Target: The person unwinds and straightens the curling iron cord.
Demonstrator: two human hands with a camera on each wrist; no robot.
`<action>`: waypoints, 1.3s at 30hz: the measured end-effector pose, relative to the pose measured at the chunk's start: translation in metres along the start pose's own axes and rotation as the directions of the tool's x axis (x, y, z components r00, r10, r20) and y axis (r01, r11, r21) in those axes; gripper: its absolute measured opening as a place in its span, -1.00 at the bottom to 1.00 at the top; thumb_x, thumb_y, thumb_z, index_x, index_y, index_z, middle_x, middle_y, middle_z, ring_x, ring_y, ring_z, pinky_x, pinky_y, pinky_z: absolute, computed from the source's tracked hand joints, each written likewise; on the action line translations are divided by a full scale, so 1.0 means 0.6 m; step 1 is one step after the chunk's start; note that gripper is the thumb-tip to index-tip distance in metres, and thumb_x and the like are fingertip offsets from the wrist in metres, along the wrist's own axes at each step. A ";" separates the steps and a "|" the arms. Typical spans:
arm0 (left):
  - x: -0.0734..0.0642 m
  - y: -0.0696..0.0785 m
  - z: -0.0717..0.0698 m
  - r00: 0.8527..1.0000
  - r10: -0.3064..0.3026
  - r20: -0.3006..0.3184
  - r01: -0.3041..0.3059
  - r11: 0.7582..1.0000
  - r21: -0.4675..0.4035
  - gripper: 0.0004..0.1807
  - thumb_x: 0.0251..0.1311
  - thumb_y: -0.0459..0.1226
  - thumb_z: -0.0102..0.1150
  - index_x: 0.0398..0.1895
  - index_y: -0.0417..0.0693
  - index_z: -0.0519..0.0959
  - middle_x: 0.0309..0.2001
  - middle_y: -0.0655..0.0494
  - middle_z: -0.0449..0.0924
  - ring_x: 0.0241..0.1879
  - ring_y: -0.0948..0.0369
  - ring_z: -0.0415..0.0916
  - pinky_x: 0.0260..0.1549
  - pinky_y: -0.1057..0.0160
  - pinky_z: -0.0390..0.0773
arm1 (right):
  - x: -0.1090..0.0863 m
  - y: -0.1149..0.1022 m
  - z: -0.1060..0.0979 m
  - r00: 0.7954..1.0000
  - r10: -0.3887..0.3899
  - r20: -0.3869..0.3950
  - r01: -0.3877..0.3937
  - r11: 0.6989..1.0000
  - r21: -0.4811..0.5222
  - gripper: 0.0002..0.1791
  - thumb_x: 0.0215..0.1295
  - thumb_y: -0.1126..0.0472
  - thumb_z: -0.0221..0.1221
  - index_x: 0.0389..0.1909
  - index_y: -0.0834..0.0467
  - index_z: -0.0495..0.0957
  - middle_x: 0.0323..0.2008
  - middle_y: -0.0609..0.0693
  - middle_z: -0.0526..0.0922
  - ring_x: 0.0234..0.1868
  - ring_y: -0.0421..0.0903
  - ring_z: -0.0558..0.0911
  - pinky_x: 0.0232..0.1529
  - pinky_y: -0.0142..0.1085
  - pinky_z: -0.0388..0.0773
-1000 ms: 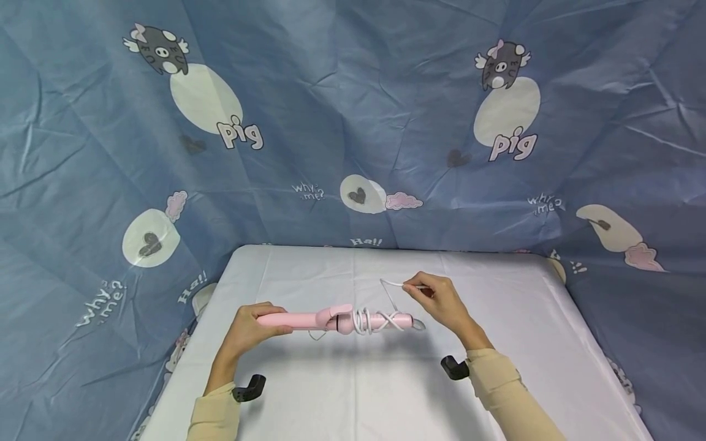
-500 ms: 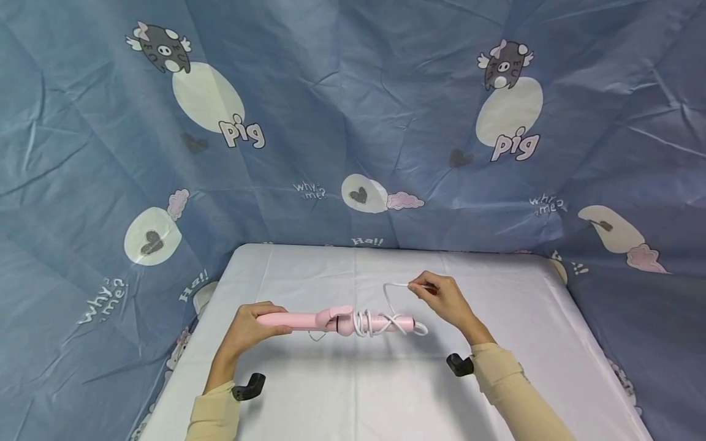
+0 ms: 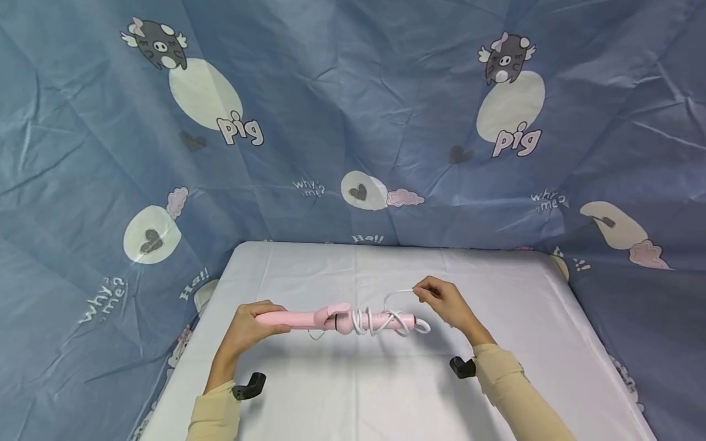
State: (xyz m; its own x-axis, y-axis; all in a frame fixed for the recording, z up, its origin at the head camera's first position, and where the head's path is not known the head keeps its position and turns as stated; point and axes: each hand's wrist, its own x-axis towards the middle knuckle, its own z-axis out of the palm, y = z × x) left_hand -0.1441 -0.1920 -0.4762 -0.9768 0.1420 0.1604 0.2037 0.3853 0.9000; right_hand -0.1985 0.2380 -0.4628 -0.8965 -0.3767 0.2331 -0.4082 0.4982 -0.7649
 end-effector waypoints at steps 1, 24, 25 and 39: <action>0.001 0.000 -0.001 1.000 0.005 -0.002 -0.005 1.000 -0.008 -0.63 -0.35 -0.15 0.60 -0.35 0.06 0.73 -0.37 0.14 0.69 -0.37 0.26 0.53 -0.36 0.28 0.49 | -0.001 0.004 0.001 1.000 0.001 0.010 -0.001 1.000 0.003 -0.88 0.36 0.26 0.08 -0.22 0.12 0.59 -0.40 0.09 0.63 -0.44 -0.22 0.54 -0.45 -0.38 0.44; 0.009 -0.001 -0.003 0.993 0.077 -0.091 -0.079 0.997 -0.020 -0.63 -0.36 -0.21 0.61 -0.35 -0.03 0.73 -0.41 0.11 0.70 -0.42 0.31 0.54 -0.38 0.32 0.49 | -0.051 0.095 0.080 0.996 0.057 0.065 -0.061 0.996 0.062 -0.80 0.36 0.29 0.08 -0.07 0.26 0.55 -0.24 0.13 0.68 -0.30 -0.17 0.64 -0.27 -0.38 0.51; 0.010 -0.001 -0.004 0.992 0.081 -0.095 -0.083 0.996 -0.019 -0.63 -0.36 -0.21 0.61 -0.35 -0.04 0.72 -0.42 0.11 0.70 -0.42 0.31 0.53 -0.39 0.31 0.49 | -0.054 0.103 0.085 0.996 0.050 0.078 -0.054 0.997 0.048 -0.78 0.37 0.27 0.07 -0.06 0.25 0.56 -0.24 0.11 0.69 -0.28 -0.21 0.64 -0.25 -0.39 0.52; 0.022 -0.041 0.001 0.990 0.068 -0.121 -0.071 0.997 -0.020 -0.61 -0.37 -0.16 0.61 -0.35 0.02 0.73 -0.44 0.12 0.69 -0.44 0.29 0.52 -0.41 0.31 0.48 | -0.121 0.040 0.128 0.999 0.051 -0.005 -0.024 0.552 0.834 -0.56 0.57 0.18 -0.39 0.24 0.30 0.27 -0.05 0.14 0.59 0.00 -0.07 0.62 0.09 -0.24 0.49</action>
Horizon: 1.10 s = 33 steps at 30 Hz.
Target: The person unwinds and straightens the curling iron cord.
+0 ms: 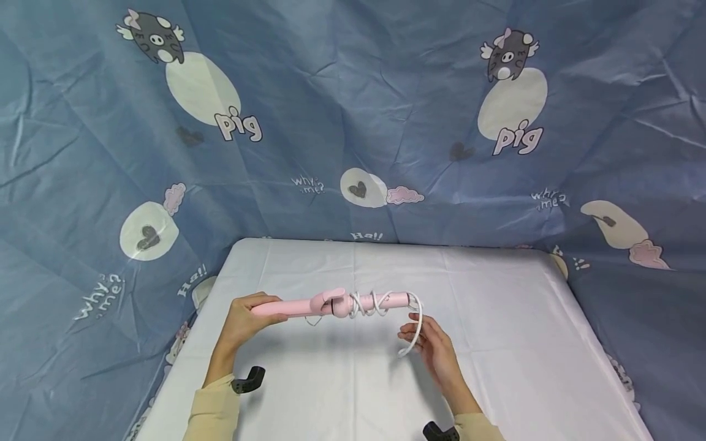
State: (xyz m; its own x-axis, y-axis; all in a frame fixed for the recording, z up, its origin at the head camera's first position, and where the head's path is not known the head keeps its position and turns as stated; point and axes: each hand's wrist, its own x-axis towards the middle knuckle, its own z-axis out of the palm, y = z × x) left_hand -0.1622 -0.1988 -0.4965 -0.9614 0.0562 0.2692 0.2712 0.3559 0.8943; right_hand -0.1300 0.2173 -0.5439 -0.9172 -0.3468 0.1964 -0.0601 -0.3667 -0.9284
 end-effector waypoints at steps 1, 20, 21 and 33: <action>0.003 -0.008 0.000 1.000 0.006 -0.006 -0.006 1.000 0.006 -0.61 -0.37 -0.15 0.61 -0.34 0.04 0.73 -0.44 0.12 0.68 -0.43 0.28 0.52 -0.41 0.31 0.48 | -0.003 -0.007 0.009 1.000 -0.012 -0.009 0.013 0.993 0.116 -0.53 0.57 0.15 -0.46 0.24 0.29 0.25 -0.06 0.07 0.59 -0.01 -0.08 0.62 0.09 -0.25 0.49; 0.004 -0.015 0.009 0.999 -0.052 -0.010 0.052 0.998 0.020 -0.58 -0.42 0.02 0.59 -0.37 0.18 0.72 -0.41 0.19 0.69 -0.39 0.20 0.53 -0.41 0.26 0.48 | 0.046 -0.109 0.079 0.953 -0.269 -0.142 0.076 0.664 -0.744 -0.92 0.32 0.26 0.14 -0.31 0.21 0.50 -0.66 -0.19 0.33 -0.67 -0.39 0.21 -0.71 -0.42 0.18; 0.003 -0.012 0.009 0.998 -0.067 -0.008 0.068 0.997 0.025 -0.59 -0.42 0.02 0.60 -0.37 0.19 0.72 -0.41 0.19 0.69 -0.38 0.20 0.53 -0.41 0.27 0.47 | 0.047 -0.112 0.080 0.955 -0.286 -0.082 0.114 0.607 -0.786 -0.95 0.31 0.27 0.15 -0.32 0.17 0.50 -0.66 -0.20 0.35 -0.67 -0.40 0.21 -0.71 -0.45 0.18; -0.003 0.020 0.009 0.996 -0.074 0.046 0.070 0.993 0.091 -0.63 -0.34 -0.07 0.59 -0.34 0.13 0.72 -0.36 0.20 0.70 -0.36 0.29 0.52 -0.35 0.30 0.47 | 0.043 -0.135 0.082 0.916 -0.344 0.204 0.314 0.302 -0.900 -0.88 0.21 0.31 0.23 -0.39 0.02 0.51 -0.66 -0.29 0.48 -0.68 -0.51 0.23 -0.66 -0.62 0.20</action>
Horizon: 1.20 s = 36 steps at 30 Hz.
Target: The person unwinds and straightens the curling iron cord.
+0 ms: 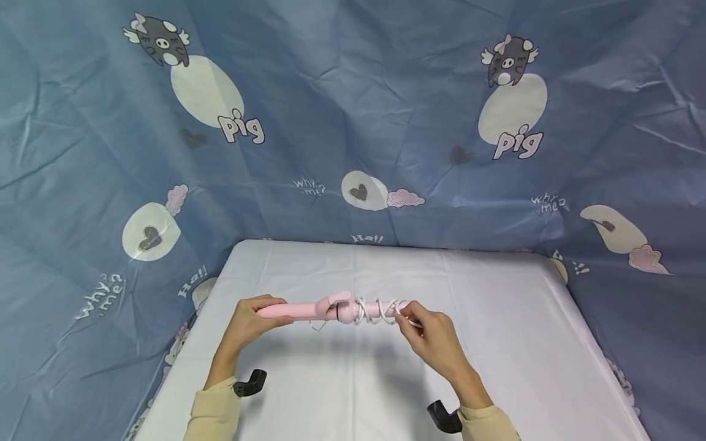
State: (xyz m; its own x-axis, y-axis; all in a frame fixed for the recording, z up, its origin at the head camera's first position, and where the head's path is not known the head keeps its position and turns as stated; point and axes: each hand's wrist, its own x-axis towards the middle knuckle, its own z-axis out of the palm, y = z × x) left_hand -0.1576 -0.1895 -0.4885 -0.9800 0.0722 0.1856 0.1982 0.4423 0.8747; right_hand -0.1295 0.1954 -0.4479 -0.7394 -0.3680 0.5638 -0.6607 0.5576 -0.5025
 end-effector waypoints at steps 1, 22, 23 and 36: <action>0.002 -0.007 0.001 1.000 0.006 -0.001 -0.006 1.000 0.002 -0.63 -0.36 -0.06 0.59 -0.35 0.18 0.72 -0.36 0.22 0.69 -0.36 0.27 0.53 -0.35 0.30 0.47 | 0.000 0.003 -0.003 1.000 -0.015 -0.005 0.015 1.000 -0.027 -0.87 0.19 0.31 0.24 -0.40 0.02 0.52 -0.66 -0.29 0.50 -0.67 -0.51 0.26 -0.64 -0.63 0.23; -0.001 -0.011 -0.002 0.999 0.052 0.010 -0.052 0.998 0.038 -0.62 -0.39 -0.04 0.60 -0.36 0.23 0.71 -0.37 0.27 0.68 -0.39 0.30 0.52 -0.37 0.33 0.47 | 0.049 0.016 -0.048 0.988 -0.117 0.104 0.129 0.985 -0.116 -0.94 0.22 0.19 0.24 -0.41 -0.04 0.59 -0.52 -0.34 0.60 -0.62 -0.45 0.35 -0.58 -0.61 0.27; -0.002 -0.001 -0.004 0.999 0.052 0.017 -0.053 0.998 0.040 -0.62 -0.38 -0.06 0.60 -0.36 0.20 0.72 -0.37 0.26 0.68 -0.39 0.31 0.51 -0.37 0.33 0.47 | 0.053 0.017 -0.050 0.987 -0.122 0.106 0.134 0.984 -0.116 -0.94 0.22 0.19 0.24 -0.41 -0.05 0.59 -0.52 -0.32 0.61 -0.61 -0.45 0.36 -0.57 -0.60 0.28; -0.014 0.041 -0.017 0.995 0.075 0.064 -0.078 0.996 0.039 -0.66 -0.30 -0.14 0.58 -0.34 0.12 0.72 -0.39 0.23 0.67 -0.42 0.33 0.49 -0.40 0.32 0.46 | 0.078 0.036 -0.066 0.981 -0.172 0.089 0.181 0.979 -0.097 -0.82 0.17 0.26 0.27 -0.40 -0.14 0.59 -0.50 -0.31 0.61 -0.57 -0.46 0.39 -0.53 -0.58 0.31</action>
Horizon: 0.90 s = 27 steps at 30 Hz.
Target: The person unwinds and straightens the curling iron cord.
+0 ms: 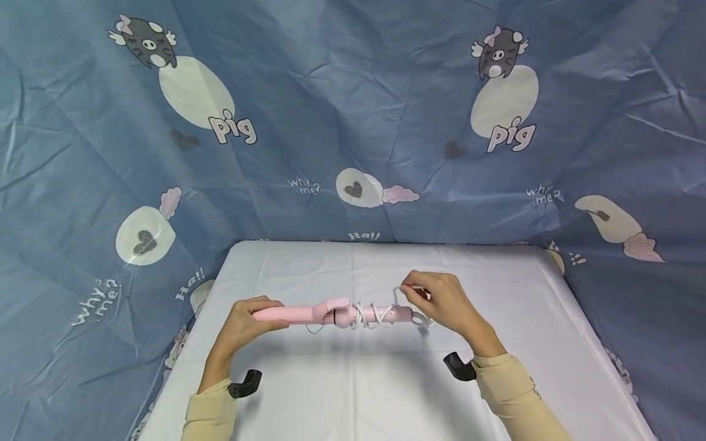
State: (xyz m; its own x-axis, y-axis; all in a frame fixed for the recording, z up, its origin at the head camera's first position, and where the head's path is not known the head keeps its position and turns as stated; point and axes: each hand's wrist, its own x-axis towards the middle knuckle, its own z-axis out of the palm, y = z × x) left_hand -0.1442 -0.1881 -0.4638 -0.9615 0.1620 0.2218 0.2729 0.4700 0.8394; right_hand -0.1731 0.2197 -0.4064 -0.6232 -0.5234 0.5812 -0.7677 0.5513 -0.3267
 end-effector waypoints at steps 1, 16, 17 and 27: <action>-0.001 0.000 0.000 1.000 0.002 0.001 -0.002 1.000 0.004 -0.66 -0.30 -0.14 0.58 -0.35 0.12 0.72 -0.39 0.24 0.67 -0.42 0.33 0.49 -0.41 0.32 0.46 | 0.000 0.002 0.001 1.000 0.004 -0.006 -0.004 1.000 0.009 -0.82 0.17 0.27 0.27 -0.40 -0.13 0.59 -0.50 -0.30 0.62 -0.56 -0.46 0.41 -0.52 -0.58 0.33; -0.009 -0.005 0.005 0.999 0.022 -0.027 -0.022 1.000 -0.008 -0.65 -0.34 -0.16 0.60 -0.36 0.11 0.72 -0.41 0.23 0.67 -0.43 0.33 0.48 -0.41 0.34 0.45 | -0.001 0.047 0.019 0.996 0.079 -0.051 -0.074 0.992 0.104 -0.83 0.19 0.31 0.25 -0.36 -0.07 0.62 -0.44 -0.25 0.65 -0.52 -0.41 0.46 -0.48 -0.55 0.44; -0.010 -0.007 0.005 0.999 0.026 -0.026 -0.026 1.000 -0.011 -0.65 -0.34 -0.16 0.59 -0.36 0.11 0.72 -0.40 0.23 0.68 -0.43 0.33 0.49 -0.41 0.33 0.45 | -0.001 0.049 0.020 0.995 0.084 -0.052 -0.078 0.991 0.110 -0.83 0.19 0.32 0.25 -0.36 -0.07 0.62 -0.44 -0.25 0.66 -0.51 -0.41 0.48 -0.46 -0.55 0.45; -0.011 -0.014 0.003 0.998 0.067 -0.010 -0.068 0.997 -0.047 -0.67 -0.30 -0.18 0.58 -0.35 0.07 0.72 -0.40 0.19 0.68 -0.44 0.35 0.48 -0.42 0.33 0.46 | 0.007 0.074 0.033 0.989 0.141 -0.044 -0.133 0.981 0.140 -0.84 0.21 0.31 0.23 -0.36 -0.06 0.62 -0.41 -0.18 0.69 -0.42 -0.35 0.58 -0.37 -0.51 0.52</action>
State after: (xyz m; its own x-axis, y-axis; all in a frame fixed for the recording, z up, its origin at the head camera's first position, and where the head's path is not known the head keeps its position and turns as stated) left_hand -0.1399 -0.1914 -0.4732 -0.9412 0.1849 0.2827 0.3356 0.4169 0.8447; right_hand -0.2129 0.2292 -0.4335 -0.7178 -0.4115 0.5617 -0.6910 0.5197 -0.5024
